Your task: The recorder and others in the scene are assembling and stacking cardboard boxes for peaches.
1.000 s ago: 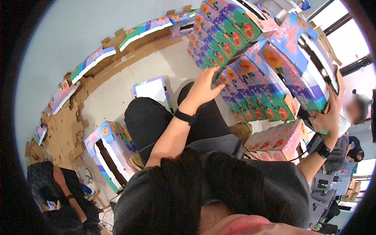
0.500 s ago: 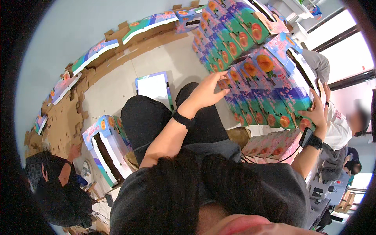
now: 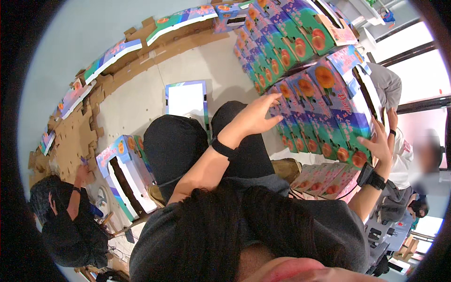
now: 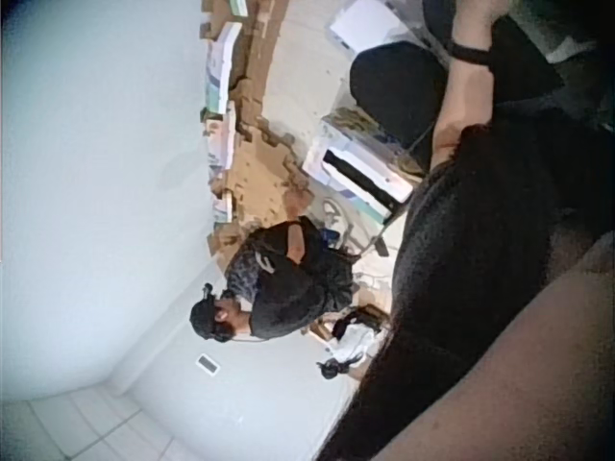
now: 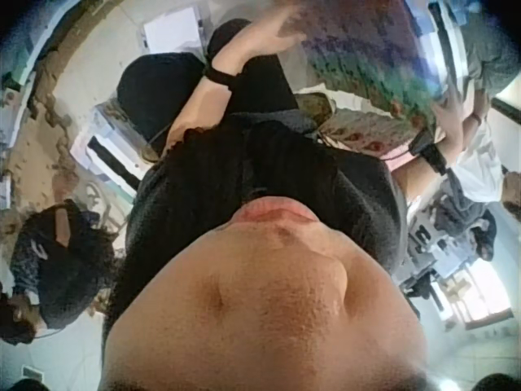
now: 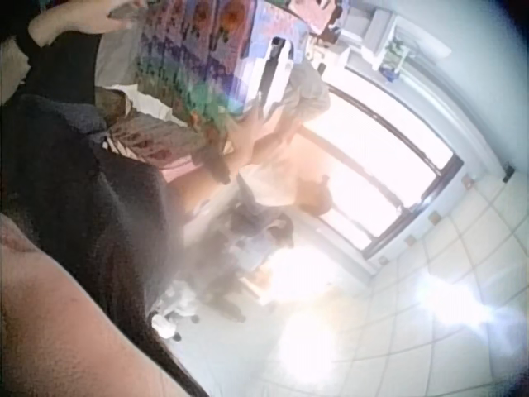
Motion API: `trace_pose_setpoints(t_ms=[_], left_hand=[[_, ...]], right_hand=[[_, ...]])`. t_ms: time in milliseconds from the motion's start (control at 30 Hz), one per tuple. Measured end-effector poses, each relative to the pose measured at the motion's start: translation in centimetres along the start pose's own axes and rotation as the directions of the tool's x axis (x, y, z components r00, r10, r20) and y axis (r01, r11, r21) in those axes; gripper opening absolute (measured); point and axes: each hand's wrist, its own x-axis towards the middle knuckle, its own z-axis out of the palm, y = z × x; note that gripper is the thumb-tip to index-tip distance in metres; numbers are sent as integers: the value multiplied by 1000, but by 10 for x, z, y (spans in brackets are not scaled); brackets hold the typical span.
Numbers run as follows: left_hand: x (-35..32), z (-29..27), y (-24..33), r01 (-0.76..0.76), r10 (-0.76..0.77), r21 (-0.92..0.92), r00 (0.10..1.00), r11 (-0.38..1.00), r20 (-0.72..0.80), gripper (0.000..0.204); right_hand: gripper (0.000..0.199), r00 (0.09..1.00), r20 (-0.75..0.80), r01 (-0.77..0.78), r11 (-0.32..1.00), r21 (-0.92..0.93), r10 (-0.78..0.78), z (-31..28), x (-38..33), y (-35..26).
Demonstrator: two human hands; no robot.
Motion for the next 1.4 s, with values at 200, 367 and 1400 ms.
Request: trace_pose_setpoints(t_ms=[200, 367, 1400], left_hand=[[22, -1, 24, 29, -29, 2, 985, 1000, 171, 65], [21, -4, 16, 118, -52, -181, 942, 976, 331, 57], [35, -7, -42, 260, -246, -240, 965, 935, 87, 37]], right_hand=[[54, 956, -292, 54, 987, 152, -7, -52, 109, 7], [76, 988, -153, 41, 941, 337, 12, -43, 274, -25], [100, 983, -114, 97, 939, -330, -142, 52, 406, -181]])
